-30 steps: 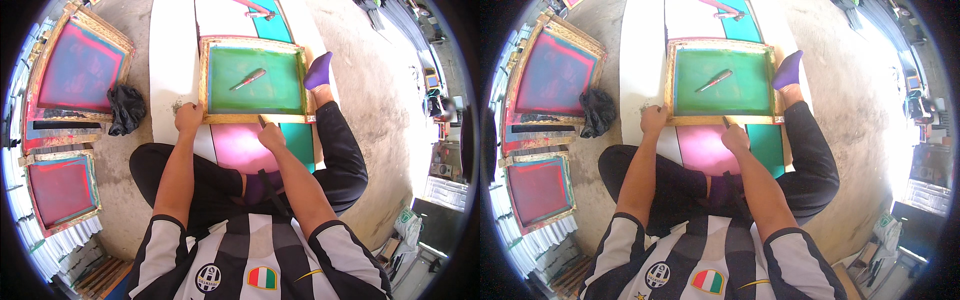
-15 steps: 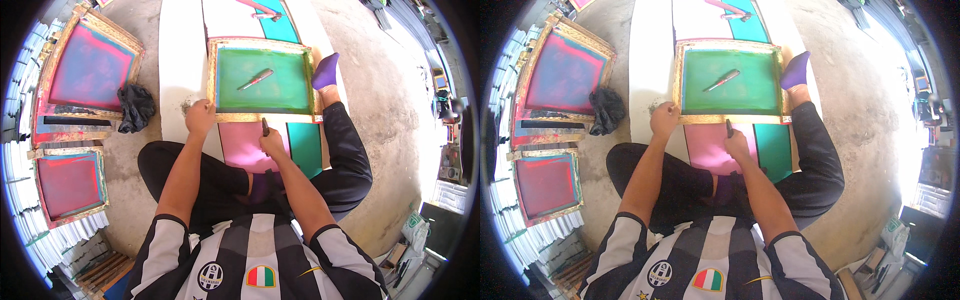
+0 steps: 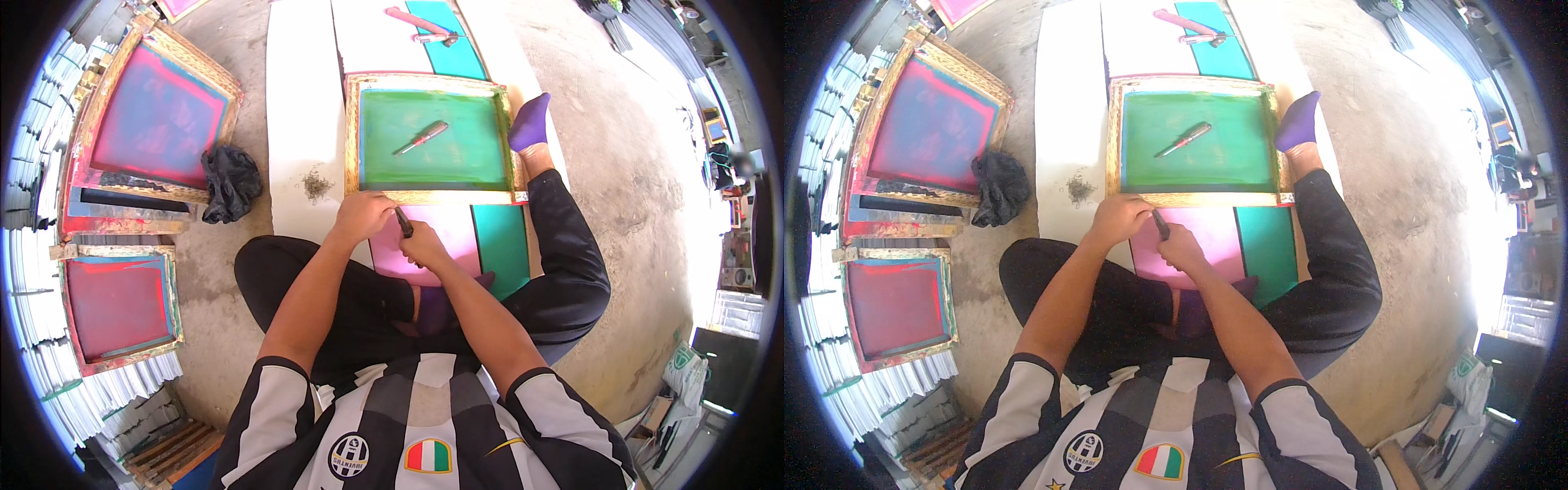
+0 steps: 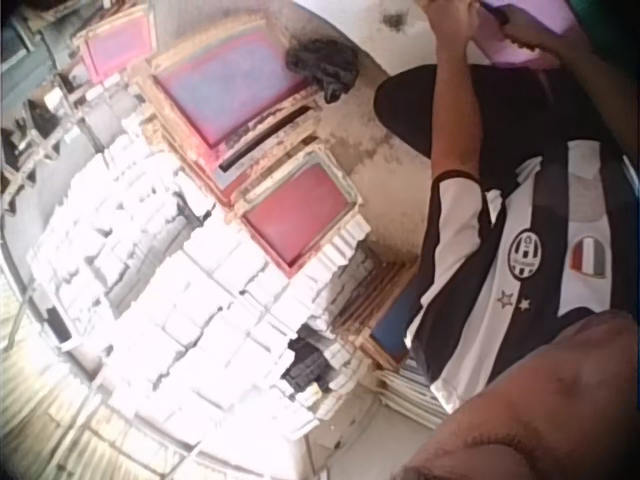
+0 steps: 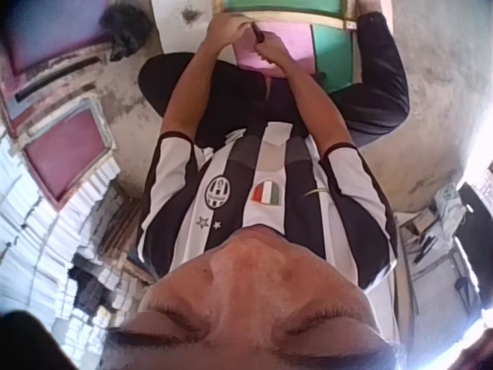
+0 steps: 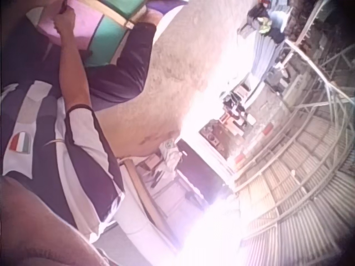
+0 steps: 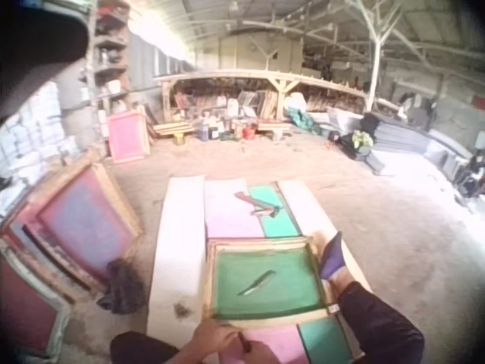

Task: The person scrapes the edges of a wooden frame with a small metal tool while sitting on the floor. They repeatedly remove debris from the frame's edge and place it on the floor.

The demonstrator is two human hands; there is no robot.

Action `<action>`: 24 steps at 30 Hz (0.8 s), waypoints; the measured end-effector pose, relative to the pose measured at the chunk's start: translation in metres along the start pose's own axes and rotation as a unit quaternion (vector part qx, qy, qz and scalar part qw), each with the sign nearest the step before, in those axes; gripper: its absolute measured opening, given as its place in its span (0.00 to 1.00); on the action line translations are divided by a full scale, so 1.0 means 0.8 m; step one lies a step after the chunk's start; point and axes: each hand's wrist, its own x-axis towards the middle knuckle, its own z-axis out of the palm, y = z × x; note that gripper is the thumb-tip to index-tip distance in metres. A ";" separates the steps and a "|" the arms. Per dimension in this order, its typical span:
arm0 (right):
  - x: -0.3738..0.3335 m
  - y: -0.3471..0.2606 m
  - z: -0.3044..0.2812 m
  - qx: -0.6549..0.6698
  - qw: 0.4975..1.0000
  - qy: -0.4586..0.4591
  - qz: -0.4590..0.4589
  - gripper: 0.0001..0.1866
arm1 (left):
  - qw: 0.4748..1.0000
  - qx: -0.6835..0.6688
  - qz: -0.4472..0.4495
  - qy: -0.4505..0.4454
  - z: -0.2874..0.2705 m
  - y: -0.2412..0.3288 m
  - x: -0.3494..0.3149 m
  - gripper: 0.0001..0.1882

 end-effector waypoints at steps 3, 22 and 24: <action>0.007 0.012 -0.001 0.054 0.998 -0.043 -0.008 0.13 | 1.000 0.009 0.005 0.008 -0.001 -0.002 -0.002 0.07; 0.014 0.041 -0.048 0.014 0.993 0.074 0.090 0.15 | 0.872 0.052 -0.485 0.037 -0.049 -0.070 -0.006 0.12; 0.015 0.037 -0.047 -0.005 0.993 0.078 0.094 0.16 | 0.866 0.047 -0.496 0.036 -0.045 -0.077 -0.008 0.12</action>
